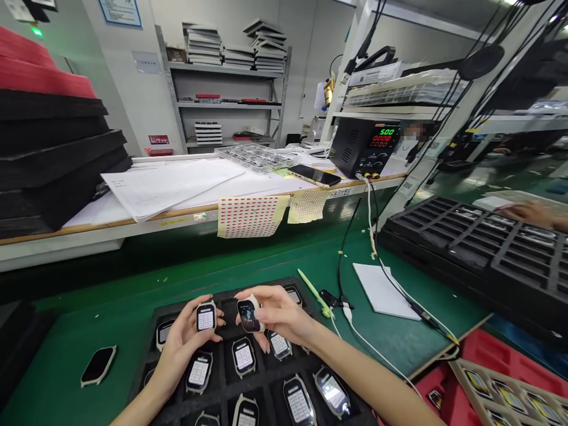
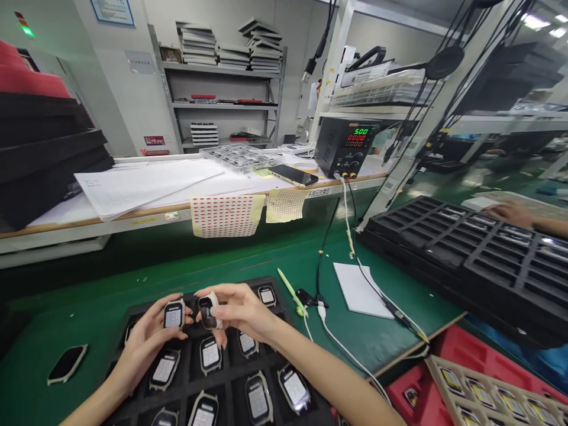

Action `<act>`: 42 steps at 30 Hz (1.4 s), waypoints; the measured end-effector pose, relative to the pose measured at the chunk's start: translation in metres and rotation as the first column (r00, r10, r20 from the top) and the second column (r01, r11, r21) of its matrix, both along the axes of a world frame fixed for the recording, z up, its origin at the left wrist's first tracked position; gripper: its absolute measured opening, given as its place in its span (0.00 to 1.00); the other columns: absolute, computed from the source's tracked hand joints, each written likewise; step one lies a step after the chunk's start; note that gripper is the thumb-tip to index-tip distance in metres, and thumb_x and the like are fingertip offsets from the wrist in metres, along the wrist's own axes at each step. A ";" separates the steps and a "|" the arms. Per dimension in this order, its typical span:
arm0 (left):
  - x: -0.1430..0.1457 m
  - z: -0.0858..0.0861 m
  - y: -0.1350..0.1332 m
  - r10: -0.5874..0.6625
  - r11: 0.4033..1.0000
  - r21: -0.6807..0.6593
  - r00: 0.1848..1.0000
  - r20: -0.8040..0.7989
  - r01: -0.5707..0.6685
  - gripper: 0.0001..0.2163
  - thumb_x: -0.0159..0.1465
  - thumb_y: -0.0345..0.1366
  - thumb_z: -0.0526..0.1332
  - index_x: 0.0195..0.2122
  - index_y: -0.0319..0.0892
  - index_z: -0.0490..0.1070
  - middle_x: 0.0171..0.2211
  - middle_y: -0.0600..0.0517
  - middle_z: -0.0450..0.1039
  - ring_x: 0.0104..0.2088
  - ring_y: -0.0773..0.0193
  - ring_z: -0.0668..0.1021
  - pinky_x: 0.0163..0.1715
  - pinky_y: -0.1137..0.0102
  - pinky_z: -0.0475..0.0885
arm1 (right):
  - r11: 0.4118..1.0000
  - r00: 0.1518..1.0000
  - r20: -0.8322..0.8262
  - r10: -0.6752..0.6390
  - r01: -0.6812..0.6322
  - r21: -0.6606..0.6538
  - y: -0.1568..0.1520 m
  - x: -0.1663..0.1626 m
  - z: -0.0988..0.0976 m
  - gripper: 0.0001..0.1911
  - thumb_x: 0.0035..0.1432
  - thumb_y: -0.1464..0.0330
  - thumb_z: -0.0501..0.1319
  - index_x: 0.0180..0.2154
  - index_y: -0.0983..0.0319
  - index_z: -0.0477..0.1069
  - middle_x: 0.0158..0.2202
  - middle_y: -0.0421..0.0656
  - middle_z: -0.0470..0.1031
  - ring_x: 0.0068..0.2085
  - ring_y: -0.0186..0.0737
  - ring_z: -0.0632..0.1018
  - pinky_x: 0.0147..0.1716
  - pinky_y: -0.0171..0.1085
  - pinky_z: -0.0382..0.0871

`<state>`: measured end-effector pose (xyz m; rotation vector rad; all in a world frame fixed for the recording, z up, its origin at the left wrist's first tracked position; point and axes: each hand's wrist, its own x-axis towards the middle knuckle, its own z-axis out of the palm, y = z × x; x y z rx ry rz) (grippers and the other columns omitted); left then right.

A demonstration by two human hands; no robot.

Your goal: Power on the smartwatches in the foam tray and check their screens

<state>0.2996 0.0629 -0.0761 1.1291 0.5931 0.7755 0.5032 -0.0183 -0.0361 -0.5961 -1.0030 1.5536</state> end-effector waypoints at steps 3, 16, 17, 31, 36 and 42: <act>-0.001 -0.001 0.003 -0.041 0.999 0.020 0.999 0.025 0.040 0.24 0.57 0.35 0.66 0.53 0.42 0.62 0.42 0.44 0.73 0.42 0.53 0.76 0.35 0.64 0.76 | 1.000 1.000 0.013 -0.019 0.019 0.007 0.000 -0.001 0.002 0.22 0.55 0.66 0.68 0.51 0.65 0.71 0.37 0.49 0.76 0.20 0.34 0.76 0.17 0.31 0.71; -0.004 -0.002 0.008 -0.111 0.992 0.061 0.993 0.045 0.109 0.22 0.59 0.31 0.64 0.54 0.44 0.61 0.44 0.45 0.72 0.43 0.56 0.75 0.36 0.65 0.75 | 0.999 0.998 0.027 -0.050 0.050 -0.005 0.002 -0.002 0.008 0.20 0.55 0.67 0.68 0.49 0.65 0.72 0.37 0.49 0.76 0.20 0.35 0.76 0.16 0.33 0.73; -0.004 -0.003 0.009 -0.106 0.993 0.061 0.993 0.047 0.103 0.22 0.59 0.31 0.64 0.54 0.44 0.62 0.44 0.45 0.72 0.43 0.56 0.75 0.36 0.65 0.76 | 0.998 0.998 0.030 -0.062 0.062 -0.018 0.002 -0.003 0.009 0.21 0.54 0.66 0.69 0.49 0.66 0.72 0.36 0.49 0.76 0.19 0.35 0.76 0.15 0.32 0.72; -0.003 0.004 0.007 -0.076 0.997 0.037 0.996 0.051 0.074 0.22 0.57 0.33 0.66 0.52 0.42 0.64 0.43 0.44 0.72 0.43 0.53 0.76 0.34 0.65 0.76 | 0.995 0.994 0.065 -0.085 0.088 -0.040 0.003 -0.003 0.008 0.20 0.53 0.67 0.69 0.47 0.66 0.73 0.35 0.48 0.77 0.19 0.35 0.76 0.16 0.32 0.73; -0.003 0.001 0.008 -0.097 0.994 0.062 0.994 0.055 0.093 0.22 0.58 0.31 0.64 0.53 0.42 0.62 0.42 0.45 0.72 0.41 0.56 0.75 0.34 0.66 0.76 | 0.998 0.996 0.065 -0.055 0.056 -0.009 0.004 -0.002 0.007 0.19 0.56 0.68 0.67 0.49 0.66 0.72 0.36 0.49 0.76 0.20 0.35 0.77 0.17 0.33 0.73; -0.003 0.001 0.009 -0.100 0.994 0.059 0.993 0.054 0.097 0.22 0.59 0.31 0.64 0.53 0.42 0.61 0.43 0.45 0.72 0.41 0.57 0.75 0.34 0.66 0.76 | 0.997 0.993 0.103 -0.060 0.063 -0.033 0.003 -0.002 0.006 0.20 0.55 0.66 0.68 0.48 0.66 0.72 0.36 0.48 0.76 0.20 0.34 0.76 0.17 0.32 0.72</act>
